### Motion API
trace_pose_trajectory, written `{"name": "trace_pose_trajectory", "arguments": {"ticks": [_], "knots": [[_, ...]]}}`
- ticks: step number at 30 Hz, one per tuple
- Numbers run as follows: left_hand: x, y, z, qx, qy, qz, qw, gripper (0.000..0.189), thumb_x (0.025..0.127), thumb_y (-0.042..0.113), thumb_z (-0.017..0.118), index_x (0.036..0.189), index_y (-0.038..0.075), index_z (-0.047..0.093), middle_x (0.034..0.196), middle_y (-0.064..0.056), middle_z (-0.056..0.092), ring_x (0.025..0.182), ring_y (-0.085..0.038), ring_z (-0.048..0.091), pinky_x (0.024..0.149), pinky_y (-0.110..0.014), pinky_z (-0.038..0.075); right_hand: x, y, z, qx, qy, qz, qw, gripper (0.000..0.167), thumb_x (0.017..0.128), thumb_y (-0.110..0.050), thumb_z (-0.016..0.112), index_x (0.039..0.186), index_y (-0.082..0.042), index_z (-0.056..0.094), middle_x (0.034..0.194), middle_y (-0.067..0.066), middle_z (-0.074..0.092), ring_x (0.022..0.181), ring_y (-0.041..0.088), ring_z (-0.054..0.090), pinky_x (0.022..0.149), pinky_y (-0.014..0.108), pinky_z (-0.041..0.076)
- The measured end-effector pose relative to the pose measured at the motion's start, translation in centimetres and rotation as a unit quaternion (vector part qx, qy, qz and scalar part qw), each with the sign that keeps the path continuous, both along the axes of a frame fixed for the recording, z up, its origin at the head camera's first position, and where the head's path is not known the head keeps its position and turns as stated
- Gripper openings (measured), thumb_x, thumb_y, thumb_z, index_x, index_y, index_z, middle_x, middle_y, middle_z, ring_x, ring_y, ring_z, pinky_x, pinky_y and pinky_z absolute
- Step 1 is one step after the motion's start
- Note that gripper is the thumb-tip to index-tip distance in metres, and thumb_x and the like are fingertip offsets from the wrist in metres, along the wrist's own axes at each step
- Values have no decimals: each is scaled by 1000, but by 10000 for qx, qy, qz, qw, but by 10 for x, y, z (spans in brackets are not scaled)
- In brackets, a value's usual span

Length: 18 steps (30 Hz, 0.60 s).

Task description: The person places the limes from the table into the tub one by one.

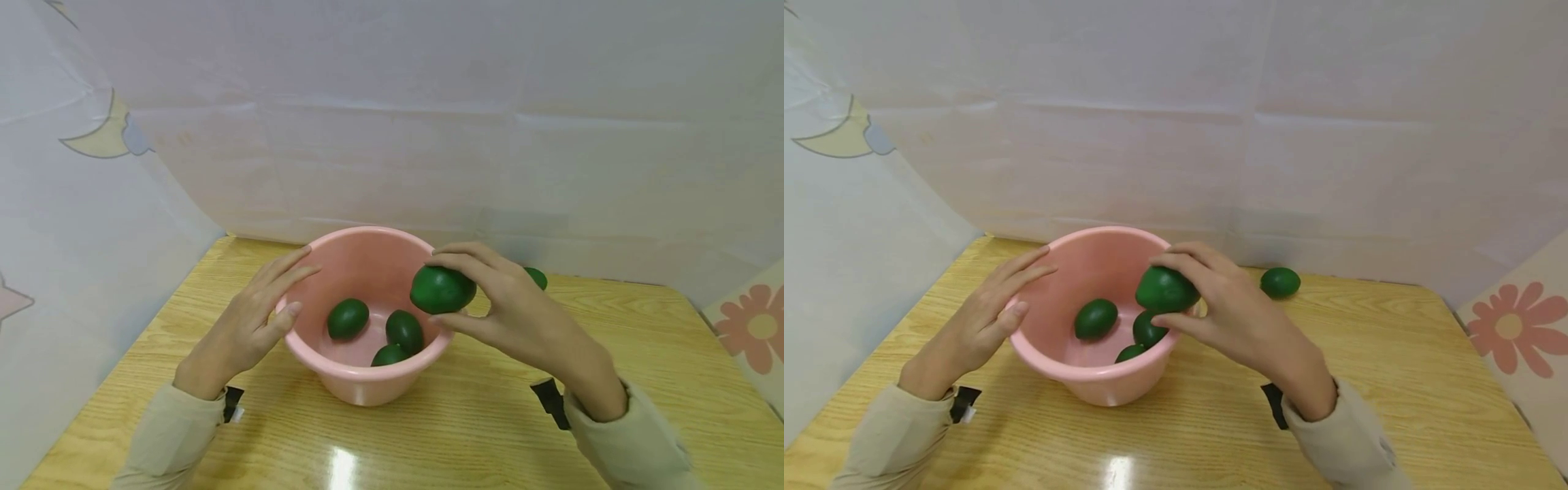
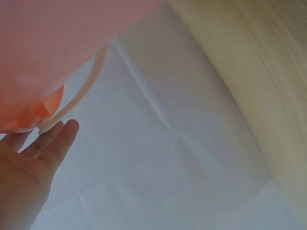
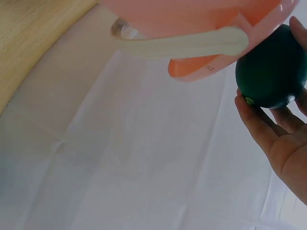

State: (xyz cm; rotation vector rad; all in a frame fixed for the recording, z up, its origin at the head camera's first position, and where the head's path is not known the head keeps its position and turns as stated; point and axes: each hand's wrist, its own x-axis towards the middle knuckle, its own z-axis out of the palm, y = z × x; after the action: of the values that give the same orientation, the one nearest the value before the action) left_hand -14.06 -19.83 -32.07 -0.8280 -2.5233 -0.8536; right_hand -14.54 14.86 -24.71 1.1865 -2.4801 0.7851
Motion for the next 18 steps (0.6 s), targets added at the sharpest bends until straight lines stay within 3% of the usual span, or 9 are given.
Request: {"name": "trace_pose_trajectory", "arguments": {"ticks": [8, 13, 18], "knots": [[0, 2, 1, -6, 23, -9, 10000, 49, 98, 23, 52, 146, 15, 49, 161, -3, 34, 147, -26, 32, 111, -59, 35, -1, -16, -2, -10, -332, 67, 9994, 64, 76, -26, 86, 133, -17, 59, 138, 0, 55, 117, 13, 59, 91, 32, 54], [1, 2, 1, -13, 9, 15, 10000, 52, 96, 19, 54, 147, 15, 48, 161, -3, 34, 147, -26, 32, 111, -59, 35, 0, -26, -1, 208, -641, 29, 9977, 64, 79, -34, 83, 135, -24, 56, 140, -5, 52, 114, 7, 59, 94, 31, 52], [0, 2, -1, -35, 31, 45, 10000, 55, 95, 17, 53, 149, 14, 44, 161, -3, 33, 148, -26, 31, 111, -60, 34, -2, -35, -1, 364, -676, 120, 9970, 60, 81, -38, 81, 134, -24, 57, 135, -11, 53, 113, 3, 58, 98, 29, 50]]}}
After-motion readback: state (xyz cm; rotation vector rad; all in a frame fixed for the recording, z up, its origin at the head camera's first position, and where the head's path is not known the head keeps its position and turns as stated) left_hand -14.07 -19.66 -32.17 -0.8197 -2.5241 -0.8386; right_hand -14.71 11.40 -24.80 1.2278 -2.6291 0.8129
